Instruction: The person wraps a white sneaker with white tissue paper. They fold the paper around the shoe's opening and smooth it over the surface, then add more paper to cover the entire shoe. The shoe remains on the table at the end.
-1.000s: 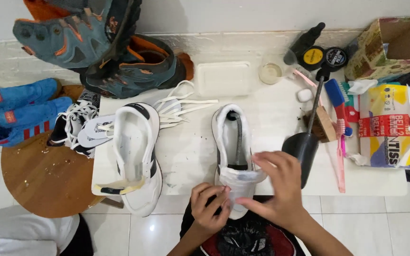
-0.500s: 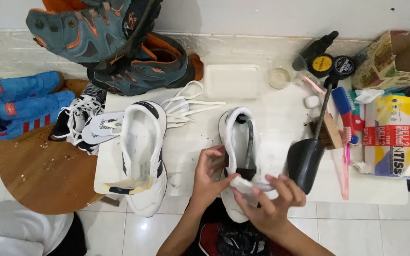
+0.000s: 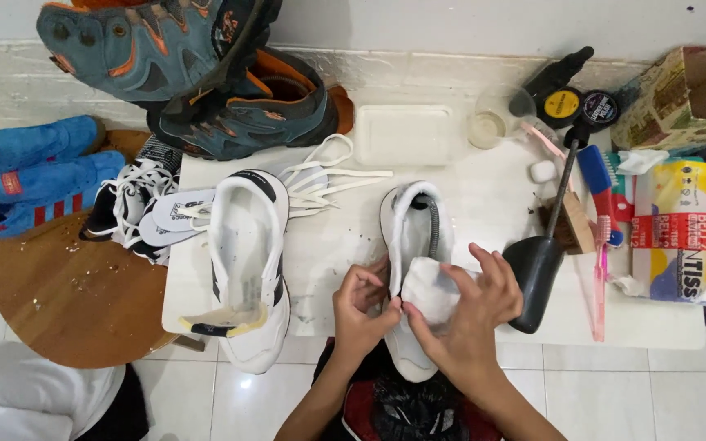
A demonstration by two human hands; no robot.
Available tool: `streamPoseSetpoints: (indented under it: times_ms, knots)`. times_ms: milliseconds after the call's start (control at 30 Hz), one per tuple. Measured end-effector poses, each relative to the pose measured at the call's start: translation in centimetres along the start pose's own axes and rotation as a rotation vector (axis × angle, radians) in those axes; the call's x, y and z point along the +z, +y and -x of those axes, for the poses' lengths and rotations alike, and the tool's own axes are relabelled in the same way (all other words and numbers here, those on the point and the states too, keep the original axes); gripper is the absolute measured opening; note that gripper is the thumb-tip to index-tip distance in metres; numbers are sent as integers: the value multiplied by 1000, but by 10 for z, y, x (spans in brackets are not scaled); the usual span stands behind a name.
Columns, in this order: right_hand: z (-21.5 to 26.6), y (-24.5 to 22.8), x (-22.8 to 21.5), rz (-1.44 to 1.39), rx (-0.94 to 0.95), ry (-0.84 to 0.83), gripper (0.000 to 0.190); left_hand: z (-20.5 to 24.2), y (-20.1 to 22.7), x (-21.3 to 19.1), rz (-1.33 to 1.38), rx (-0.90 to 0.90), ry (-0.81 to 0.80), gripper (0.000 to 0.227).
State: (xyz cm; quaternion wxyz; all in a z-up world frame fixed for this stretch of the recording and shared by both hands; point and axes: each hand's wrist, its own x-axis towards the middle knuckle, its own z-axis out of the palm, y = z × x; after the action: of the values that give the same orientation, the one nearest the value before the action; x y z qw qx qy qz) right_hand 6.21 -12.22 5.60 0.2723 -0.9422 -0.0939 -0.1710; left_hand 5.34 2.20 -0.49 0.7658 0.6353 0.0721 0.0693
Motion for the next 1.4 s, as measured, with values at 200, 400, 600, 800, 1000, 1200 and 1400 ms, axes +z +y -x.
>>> streamPoseSetpoints:
  times_ms: [200,400,600,800,1000,1200,1400]
  knots:
    - [-7,2,13,51,-9,-87,49,-2,0,-5,-2,-3,-14,28]
    - [-16,-9,-2,164,-135,-69,29,-7,23,4,18,35,-28,36]
    - [-17,-13,-7,347,-159,-9,21,-8,28,9,-22,36,-24,36]
    - [-17,-7,-10,282,-132,-196,34,-8,50,4,-47,50,-141,49]
    - [-2,-6,1,126,-91,84,34,-39,87,8,-511,474,-278,32]
    - [10,-1,5,415,-246,354,17,-82,77,3,-542,396,-597,13]
    - [2,-4,-2,476,-396,469,14,-86,62,3,-525,380,-674,29]
